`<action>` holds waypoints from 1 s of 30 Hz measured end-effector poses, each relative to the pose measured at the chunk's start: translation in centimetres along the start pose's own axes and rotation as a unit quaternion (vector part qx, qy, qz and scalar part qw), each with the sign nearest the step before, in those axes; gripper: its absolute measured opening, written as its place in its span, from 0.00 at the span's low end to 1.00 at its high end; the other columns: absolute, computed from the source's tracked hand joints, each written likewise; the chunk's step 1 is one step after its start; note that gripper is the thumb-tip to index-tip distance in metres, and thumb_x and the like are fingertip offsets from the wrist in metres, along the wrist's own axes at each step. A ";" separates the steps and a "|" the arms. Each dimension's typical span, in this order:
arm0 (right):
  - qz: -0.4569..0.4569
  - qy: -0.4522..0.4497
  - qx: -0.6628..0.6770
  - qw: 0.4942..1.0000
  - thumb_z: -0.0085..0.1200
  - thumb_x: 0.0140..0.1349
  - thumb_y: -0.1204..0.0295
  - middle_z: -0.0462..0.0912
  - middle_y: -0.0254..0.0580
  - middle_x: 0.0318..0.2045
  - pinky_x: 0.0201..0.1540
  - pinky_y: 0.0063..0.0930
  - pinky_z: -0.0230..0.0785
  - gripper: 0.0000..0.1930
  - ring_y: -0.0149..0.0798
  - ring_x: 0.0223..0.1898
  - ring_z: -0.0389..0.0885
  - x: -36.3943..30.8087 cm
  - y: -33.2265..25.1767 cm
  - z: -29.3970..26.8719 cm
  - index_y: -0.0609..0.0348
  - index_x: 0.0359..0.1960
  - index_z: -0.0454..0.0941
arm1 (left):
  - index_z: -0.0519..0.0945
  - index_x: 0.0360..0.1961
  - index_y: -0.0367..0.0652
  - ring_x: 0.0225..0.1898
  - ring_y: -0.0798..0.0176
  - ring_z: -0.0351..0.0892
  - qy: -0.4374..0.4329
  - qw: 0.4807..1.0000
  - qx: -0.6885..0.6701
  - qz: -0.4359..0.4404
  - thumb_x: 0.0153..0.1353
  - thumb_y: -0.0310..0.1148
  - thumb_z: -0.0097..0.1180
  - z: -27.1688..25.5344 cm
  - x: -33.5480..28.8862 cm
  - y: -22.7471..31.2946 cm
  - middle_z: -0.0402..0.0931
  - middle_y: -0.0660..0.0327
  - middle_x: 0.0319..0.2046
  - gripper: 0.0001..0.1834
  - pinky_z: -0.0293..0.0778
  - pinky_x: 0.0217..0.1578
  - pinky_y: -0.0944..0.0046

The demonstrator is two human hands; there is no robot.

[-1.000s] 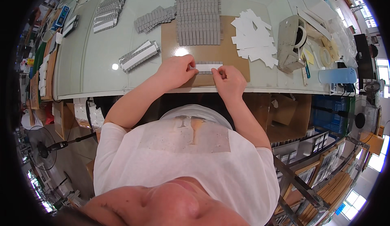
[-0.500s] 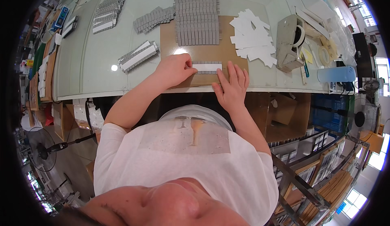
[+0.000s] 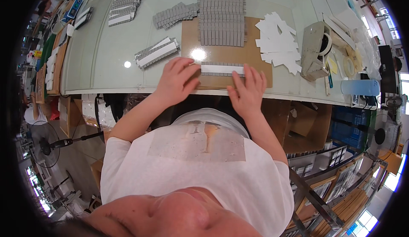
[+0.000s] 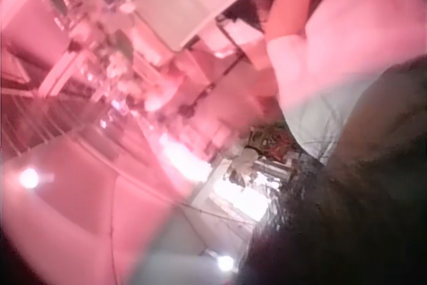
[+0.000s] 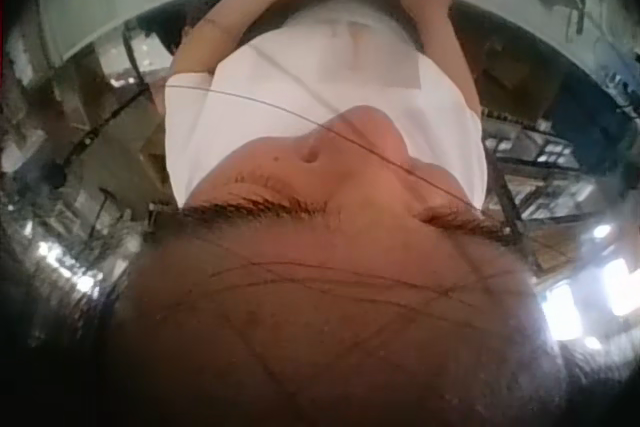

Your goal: Manually assembling small transformer components onto adhesive strips at a factory workbench.

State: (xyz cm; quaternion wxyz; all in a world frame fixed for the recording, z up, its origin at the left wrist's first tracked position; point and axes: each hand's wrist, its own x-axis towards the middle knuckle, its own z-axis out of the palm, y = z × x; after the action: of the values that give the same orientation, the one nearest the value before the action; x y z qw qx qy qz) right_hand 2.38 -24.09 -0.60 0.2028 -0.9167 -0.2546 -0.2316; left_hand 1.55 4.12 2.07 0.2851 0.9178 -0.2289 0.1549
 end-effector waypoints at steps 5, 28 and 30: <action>-0.030 -0.054 0.026 0.998 0.65 0.61 0.58 0.73 0.50 0.67 0.71 0.63 0.52 0.22 0.55 0.65 0.70 2.2 -4.4 1.2 0.47 0.56 0.83 | 0.79 0.60 0.49 0.66 0.51 0.66 -0.030 0.994 0.092 0.051 0.54 0.51 0.71 0.5 -0.7 1.3 0.71 0.58 0.63 0.34 0.63 0.65 0.47; -0.010 -0.013 -0.046 0.999 0.60 0.64 0.55 0.74 0.54 0.65 0.71 0.57 0.54 0.26 0.55 0.65 0.70 -0.9 2.5 -0.8 0.54 0.60 0.82 | 0.78 0.63 0.46 0.64 0.49 0.69 -0.014 0.996 0.066 0.058 0.54 0.50 0.70 0.5 -1.3 0.8 0.73 0.58 0.63 0.37 0.65 0.63 0.48; -0.023 -0.007 -0.054 0.998 0.59 0.64 0.53 0.75 0.53 0.64 0.71 0.56 0.54 0.26 0.55 0.65 0.70 -0.8 2.2 -1.0 0.54 0.59 0.82 | 0.79 0.62 0.46 0.63 0.49 0.69 0.008 0.996 0.061 0.061 0.53 0.47 0.71 0.3 -1.5 0.8 0.74 0.58 0.61 0.36 0.66 0.62 0.48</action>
State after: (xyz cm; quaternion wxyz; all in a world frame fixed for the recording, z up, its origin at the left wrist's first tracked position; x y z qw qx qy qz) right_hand 2.70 -26.62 -0.79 0.1459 -0.9218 -0.2642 -0.2432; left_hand -0.10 3.82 1.59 0.2207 0.9164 -0.2726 0.1928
